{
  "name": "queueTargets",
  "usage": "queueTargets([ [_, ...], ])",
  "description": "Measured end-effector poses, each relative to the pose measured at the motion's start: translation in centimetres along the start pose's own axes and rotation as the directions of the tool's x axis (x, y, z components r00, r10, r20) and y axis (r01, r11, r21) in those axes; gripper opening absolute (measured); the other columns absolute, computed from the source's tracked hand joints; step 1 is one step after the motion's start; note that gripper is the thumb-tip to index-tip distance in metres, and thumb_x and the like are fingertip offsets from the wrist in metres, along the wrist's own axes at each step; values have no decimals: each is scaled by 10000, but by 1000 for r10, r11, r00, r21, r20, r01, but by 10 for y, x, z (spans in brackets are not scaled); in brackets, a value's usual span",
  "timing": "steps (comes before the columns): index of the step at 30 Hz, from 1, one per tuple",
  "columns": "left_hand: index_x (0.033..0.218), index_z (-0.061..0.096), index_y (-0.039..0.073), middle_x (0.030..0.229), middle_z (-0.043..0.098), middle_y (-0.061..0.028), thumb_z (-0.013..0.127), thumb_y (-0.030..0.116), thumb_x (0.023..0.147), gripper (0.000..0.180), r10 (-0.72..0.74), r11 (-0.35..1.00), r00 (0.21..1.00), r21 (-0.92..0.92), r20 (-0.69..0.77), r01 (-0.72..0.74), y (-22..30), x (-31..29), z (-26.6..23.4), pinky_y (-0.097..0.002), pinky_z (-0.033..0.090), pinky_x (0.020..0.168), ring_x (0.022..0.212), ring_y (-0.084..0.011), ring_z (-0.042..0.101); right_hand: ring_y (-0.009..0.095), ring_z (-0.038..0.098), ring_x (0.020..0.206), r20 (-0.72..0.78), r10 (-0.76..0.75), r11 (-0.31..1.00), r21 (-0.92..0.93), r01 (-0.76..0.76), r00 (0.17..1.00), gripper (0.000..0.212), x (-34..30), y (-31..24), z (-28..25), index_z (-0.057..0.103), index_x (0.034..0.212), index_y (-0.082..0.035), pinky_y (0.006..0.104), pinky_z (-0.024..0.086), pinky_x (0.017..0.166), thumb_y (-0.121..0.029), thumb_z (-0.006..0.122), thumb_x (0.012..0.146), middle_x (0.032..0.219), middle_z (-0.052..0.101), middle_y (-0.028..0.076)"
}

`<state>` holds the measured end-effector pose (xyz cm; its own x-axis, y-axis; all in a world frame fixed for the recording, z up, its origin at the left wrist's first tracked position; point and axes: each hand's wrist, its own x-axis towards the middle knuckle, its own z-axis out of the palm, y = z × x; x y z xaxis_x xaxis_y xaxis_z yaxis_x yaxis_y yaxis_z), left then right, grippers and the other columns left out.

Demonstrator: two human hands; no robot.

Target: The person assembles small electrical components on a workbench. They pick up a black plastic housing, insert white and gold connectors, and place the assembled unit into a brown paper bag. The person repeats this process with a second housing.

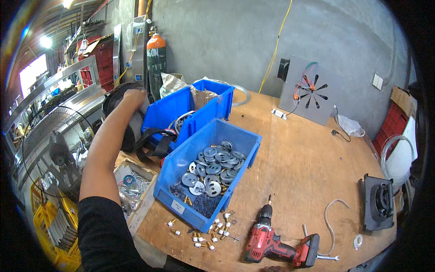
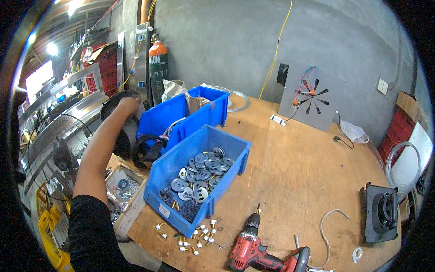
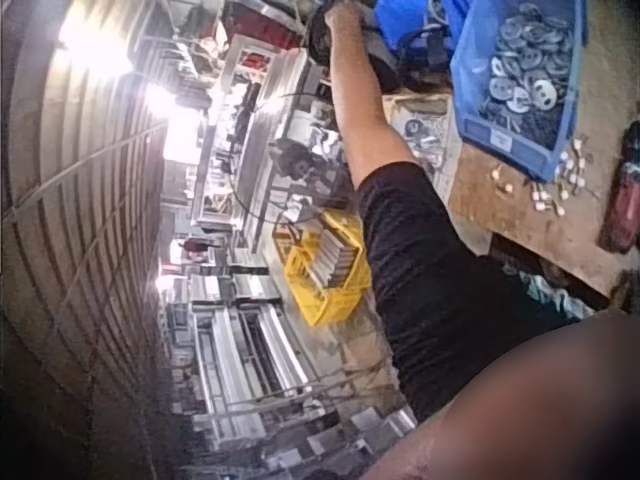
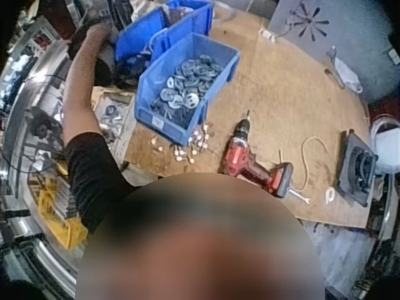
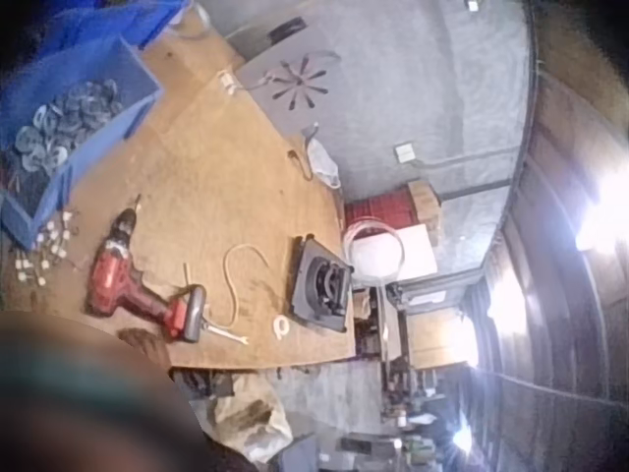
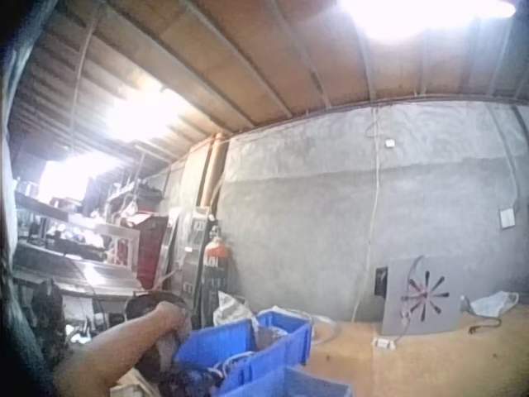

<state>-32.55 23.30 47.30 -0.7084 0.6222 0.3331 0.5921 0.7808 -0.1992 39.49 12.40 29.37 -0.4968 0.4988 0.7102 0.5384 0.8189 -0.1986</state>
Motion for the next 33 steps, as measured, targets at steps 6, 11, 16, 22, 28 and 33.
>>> queueTargets([
  [6,1032,727,50,1128,695,-184,638,173,832,251,269,918,941,243,205,-315,-7,-8,-14,-454,553,871,1056,-337,676,287,660,740,-10,84,996,32,-83,996,76,-2,-3,1,674,842,-40,391,537,691,-37,666,767,797,677,108],
  [11,1006,743,51,1122,699,-179,713,220,783,281,220,924,952,268,213,-273,-4,-20,-22,-430,547,890,1052,-320,678,294,661,742,-16,84,995,57,-83,996,74,-2,-3,1,674,849,-43,402,537,700,-31,654,778,795,678,107],
  [16,997,741,46,1089,707,-171,713,292,793,320,249,930,968,271,28,-247,-1,-28,-15,-418,552,874,1019,-329,684,297,659,747,-10,77,994,80,-76,997,80,0,-1,0,672,857,-35,402,532,688,-29,646,781,799,672,120],
  [22,1042,722,59,1056,708,-181,694,252,782,325,279,913,954,276,112,-300,-4,-29,-13,-440,557,857,1000,-341,686,304,655,735,-15,89,994,58,-88,996,93,0,-2,-1,672,854,-27,400,537,681,-22,656,763,785,660,128],
  [28,1006,733,72,1045,708,-192,625,184,818,245,353,905,933,227,76,-361,-13,-20,2,-452,557,851,987,-349,687,304,660,743,-19,75,994,76,-73,997,98,-2,0,0,671,860,-30,398,547,699,-30,663,762,793,666,122],
  [33,967,739,48,1021,713,-195,685,248,796,268,366,885,926,272,97,-378,-17,-16,3,-447,558,857,979,-346,693,304,660,763,-4,67,996,65,-67,998,111,-6,1,0,666,885,-39,407,544,709,-52,675,775,817,670,115],
])
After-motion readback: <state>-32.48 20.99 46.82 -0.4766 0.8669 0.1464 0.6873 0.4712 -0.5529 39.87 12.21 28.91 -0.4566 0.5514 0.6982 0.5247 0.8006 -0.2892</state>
